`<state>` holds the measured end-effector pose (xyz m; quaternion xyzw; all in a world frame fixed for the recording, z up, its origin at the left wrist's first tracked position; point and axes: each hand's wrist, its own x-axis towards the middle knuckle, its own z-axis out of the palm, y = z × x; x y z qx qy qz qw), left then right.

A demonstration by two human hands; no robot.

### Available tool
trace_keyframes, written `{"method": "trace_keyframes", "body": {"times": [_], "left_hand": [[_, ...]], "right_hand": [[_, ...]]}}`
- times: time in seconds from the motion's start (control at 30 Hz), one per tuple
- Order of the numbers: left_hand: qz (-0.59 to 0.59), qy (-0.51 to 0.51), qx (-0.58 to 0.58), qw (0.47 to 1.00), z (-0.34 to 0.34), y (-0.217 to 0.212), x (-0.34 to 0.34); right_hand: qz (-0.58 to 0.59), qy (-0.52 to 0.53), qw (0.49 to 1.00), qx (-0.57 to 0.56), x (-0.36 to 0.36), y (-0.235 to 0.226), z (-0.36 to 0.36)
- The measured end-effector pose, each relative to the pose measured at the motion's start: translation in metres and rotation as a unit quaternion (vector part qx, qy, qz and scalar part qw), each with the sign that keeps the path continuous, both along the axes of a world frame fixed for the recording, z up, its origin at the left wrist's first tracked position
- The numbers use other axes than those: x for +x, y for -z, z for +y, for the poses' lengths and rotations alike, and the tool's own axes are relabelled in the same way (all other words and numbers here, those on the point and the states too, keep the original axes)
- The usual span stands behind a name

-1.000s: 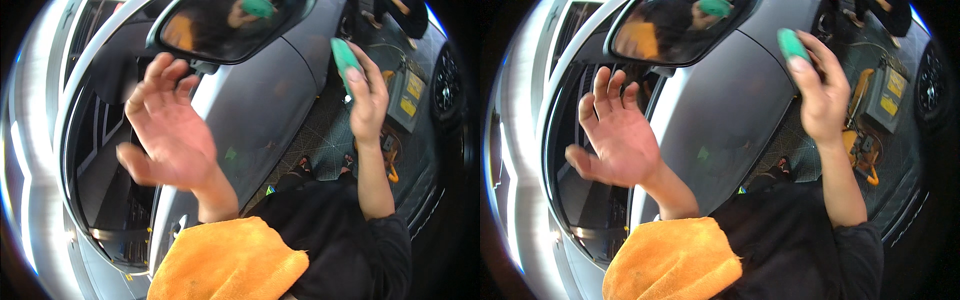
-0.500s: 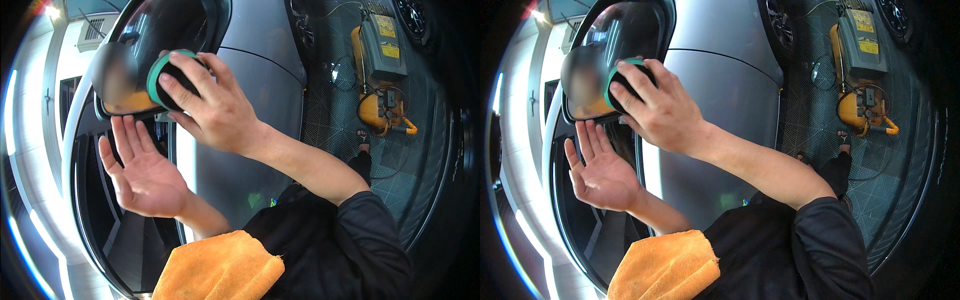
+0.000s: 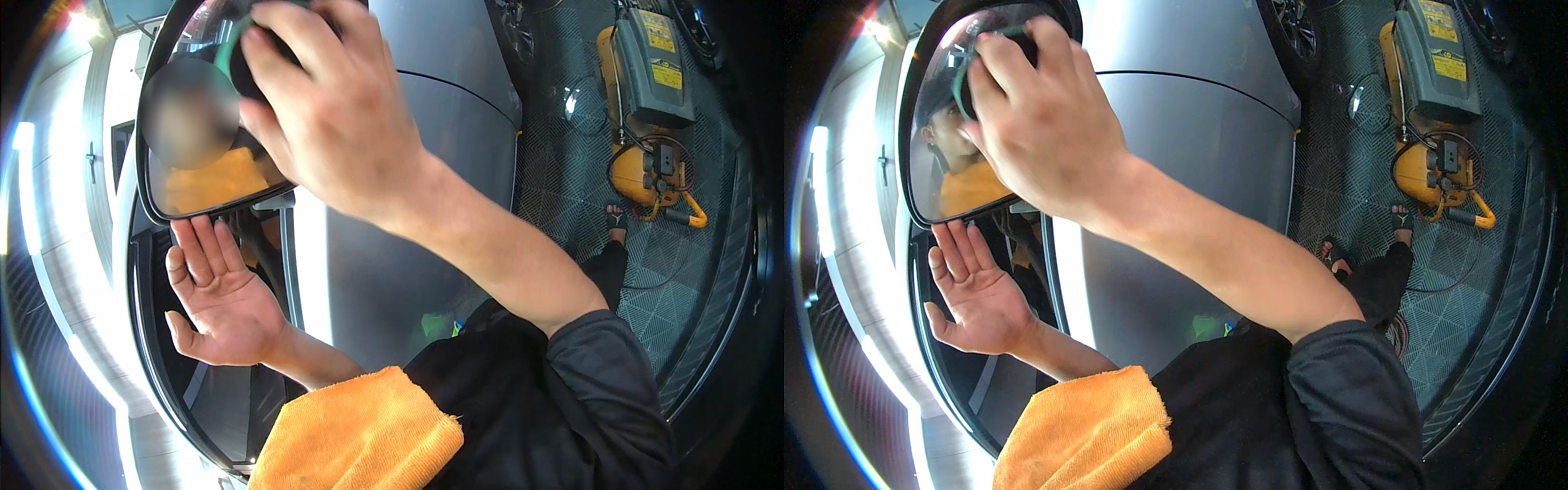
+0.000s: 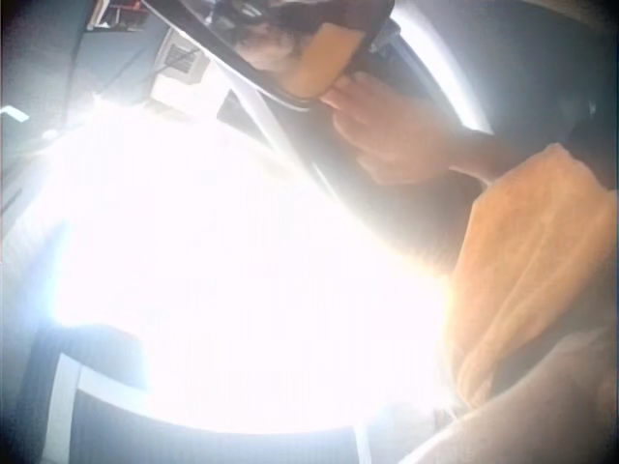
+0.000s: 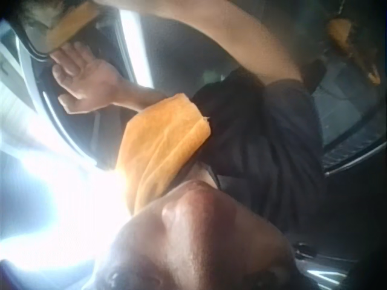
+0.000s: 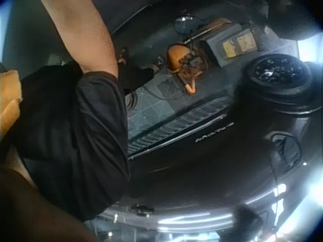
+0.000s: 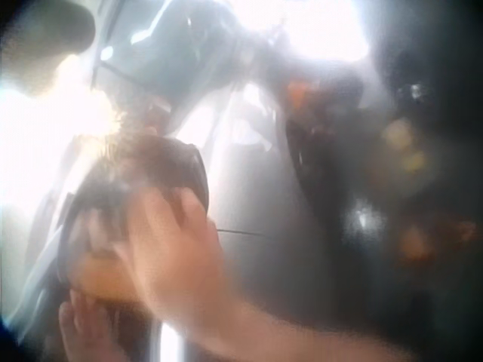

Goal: The person uses a green sponge to wipe the surface of a car's side mirror. They hold the mirror with one hand and scrub the glass with the other, moving the sponge in circular and back-and-forth motions across the mirror surface.

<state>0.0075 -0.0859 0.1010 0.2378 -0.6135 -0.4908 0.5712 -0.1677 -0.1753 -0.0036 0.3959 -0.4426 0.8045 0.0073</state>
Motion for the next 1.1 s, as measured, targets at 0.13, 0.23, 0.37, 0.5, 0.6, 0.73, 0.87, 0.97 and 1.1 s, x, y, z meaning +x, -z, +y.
{"method": "trace_keyframes", "body": {"times": [0.13, 0.23, 0.37, 0.5, 0.6, 0.73, 0.87, 0.97, 1.1], "left_hand": [[-0.002, 0.009, 0.0, 1.0, 0.0, -0.001, 0.001], [-0.009, 0.008, 0.001, 1.0, 0.0, -0.002, 0.0], [-0.011, 0.017, 0.003, 1.0, -0.001, -0.001, 0.002], [-0.004, 0.016, 0.003, 1.0, -0.002, -0.001, 0.003], [0.002, 0.016, 0.004, 1.0, -0.002, 0.001, 0.003], [0.012, 0.006, 0.002, 1.0, -0.002, 0.004, 0.001], [0.02, -0.015, -0.01, 1.0, -0.002, 0.008, 0.0], [0.033, -0.023, -0.013, 0.999, -0.005, 0.012, 0.0], [0.037, -0.011, -0.02, 0.999, -0.006, 0.015, 0.002]], "right_hand": [[0.026, -0.015, 0.997, -0.064, 0.02, -0.01, 0.009], [0.055, -0.071, 0.996, -0.028, 0.038, 0.005, 0.039], [0.035, -0.019, 0.999, 0.033, 0.014, 0.008, 0.021], [0.024, -0.012, 0.998, -0.054, 0.017, 0.001, 0.001], [0.041, -0.097, 0.994, -0.025, 0.038, 0.005, 0.037], [0.062, -0.064, 0.995, 0.045, 0.024, 0.005, 0.027], [0.027, 0.0, 0.998, 0.058, -0.004, -0.005, -0.005], [0.087, -0.105, 0.989, 0.053, 0.013, -0.003, 0.031], [0.08, -0.062, 0.993, 0.064, 0.004, -0.003, 0.025]]}}
